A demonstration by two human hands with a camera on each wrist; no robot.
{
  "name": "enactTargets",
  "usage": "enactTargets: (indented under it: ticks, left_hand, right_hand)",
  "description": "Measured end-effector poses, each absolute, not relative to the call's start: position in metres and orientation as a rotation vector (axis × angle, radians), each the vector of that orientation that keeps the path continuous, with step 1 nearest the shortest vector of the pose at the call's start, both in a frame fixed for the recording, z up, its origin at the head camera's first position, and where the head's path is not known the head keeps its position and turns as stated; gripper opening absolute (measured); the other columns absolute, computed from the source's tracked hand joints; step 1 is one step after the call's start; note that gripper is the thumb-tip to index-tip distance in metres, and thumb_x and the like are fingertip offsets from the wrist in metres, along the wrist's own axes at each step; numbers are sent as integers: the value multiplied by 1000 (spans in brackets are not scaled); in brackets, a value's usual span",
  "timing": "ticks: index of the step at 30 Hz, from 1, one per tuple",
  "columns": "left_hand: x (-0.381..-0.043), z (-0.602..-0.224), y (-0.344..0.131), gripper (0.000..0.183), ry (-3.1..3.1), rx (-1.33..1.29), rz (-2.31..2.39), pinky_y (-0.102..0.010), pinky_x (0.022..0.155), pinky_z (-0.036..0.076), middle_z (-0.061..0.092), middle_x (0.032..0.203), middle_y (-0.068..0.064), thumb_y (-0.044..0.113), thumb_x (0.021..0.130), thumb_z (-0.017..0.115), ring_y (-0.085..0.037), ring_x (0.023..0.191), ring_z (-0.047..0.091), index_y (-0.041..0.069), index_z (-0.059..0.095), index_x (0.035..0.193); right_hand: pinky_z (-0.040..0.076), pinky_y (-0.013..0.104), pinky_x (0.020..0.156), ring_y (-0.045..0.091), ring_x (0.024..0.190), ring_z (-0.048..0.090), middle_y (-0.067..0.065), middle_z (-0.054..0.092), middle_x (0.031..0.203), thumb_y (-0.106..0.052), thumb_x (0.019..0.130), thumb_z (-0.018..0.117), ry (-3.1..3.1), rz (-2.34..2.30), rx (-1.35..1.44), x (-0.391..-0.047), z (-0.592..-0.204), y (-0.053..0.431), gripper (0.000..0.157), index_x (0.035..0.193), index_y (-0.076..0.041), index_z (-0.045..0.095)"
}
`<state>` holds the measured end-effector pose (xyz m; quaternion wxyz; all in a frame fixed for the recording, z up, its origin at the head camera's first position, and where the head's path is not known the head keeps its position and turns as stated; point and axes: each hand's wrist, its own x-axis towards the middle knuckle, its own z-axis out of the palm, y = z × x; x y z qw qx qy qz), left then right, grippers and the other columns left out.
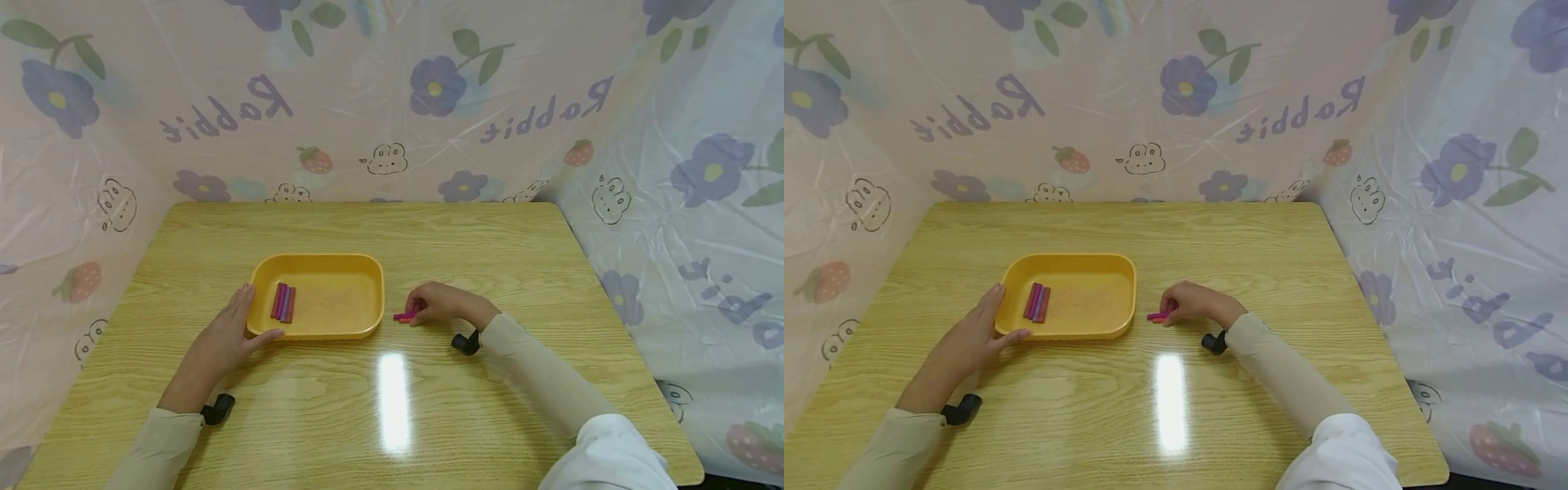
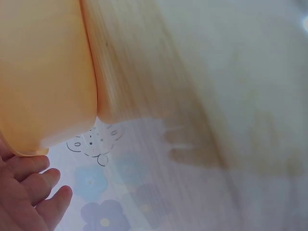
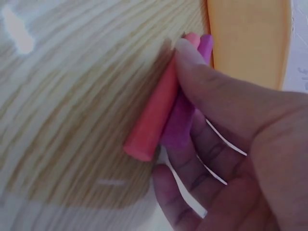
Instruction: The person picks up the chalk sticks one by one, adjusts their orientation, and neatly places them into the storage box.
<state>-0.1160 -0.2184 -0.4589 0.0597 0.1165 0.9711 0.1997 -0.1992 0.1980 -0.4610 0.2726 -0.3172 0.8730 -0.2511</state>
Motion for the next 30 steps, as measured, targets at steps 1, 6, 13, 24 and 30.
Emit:
enactTargets:
  ticks: [1,6,13,24,30]
  left_hand:
    - [-116,-459,-218,109,2941,353,604,-60,104,19,1,154,-18,69,79,52,-39,138,9,5,-3,149]
    - [-116,-458,-218,109,2944,352,599,-61,104,20,2,154,-18,70,79,51,-39,138,9,5,-3,149]
    - [-116,-460,-219,109,2953,363,583,-60,103,20,2,153,-19,70,80,50,-40,138,10,6,-4,149]
    - [-116,-460,-219,109,2961,362,578,-60,104,20,3,153,-19,71,79,50,-40,138,11,6,-3,149]
    - [-116,-459,-219,109,2955,363,589,-59,104,20,2,153,-18,71,79,50,-39,138,10,6,-3,149]
  right_hand:
    - [47,25,66,10,72,53,-7,60,80,-23,83,70,2344,-677,-849,-199,-460,198,12,91,-15,65]
    - [47,25,69,10,74,52,-8,60,82,-25,86,67,2342,-696,-849,-199,-457,202,11,94,-17,66]
    - [47,27,69,12,75,52,-8,61,85,-24,90,62,2363,-745,-861,-201,-456,208,10,97,-18,66]
    - [48,34,73,21,82,56,5,64,95,-20,93,59,2346,-1040,-755,-203,-449,215,23,108,-4,65]
    - [44,45,70,39,81,52,24,61,92,-24,95,56,2210,-1247,-668,-203,-446,217,32,112,2,62]
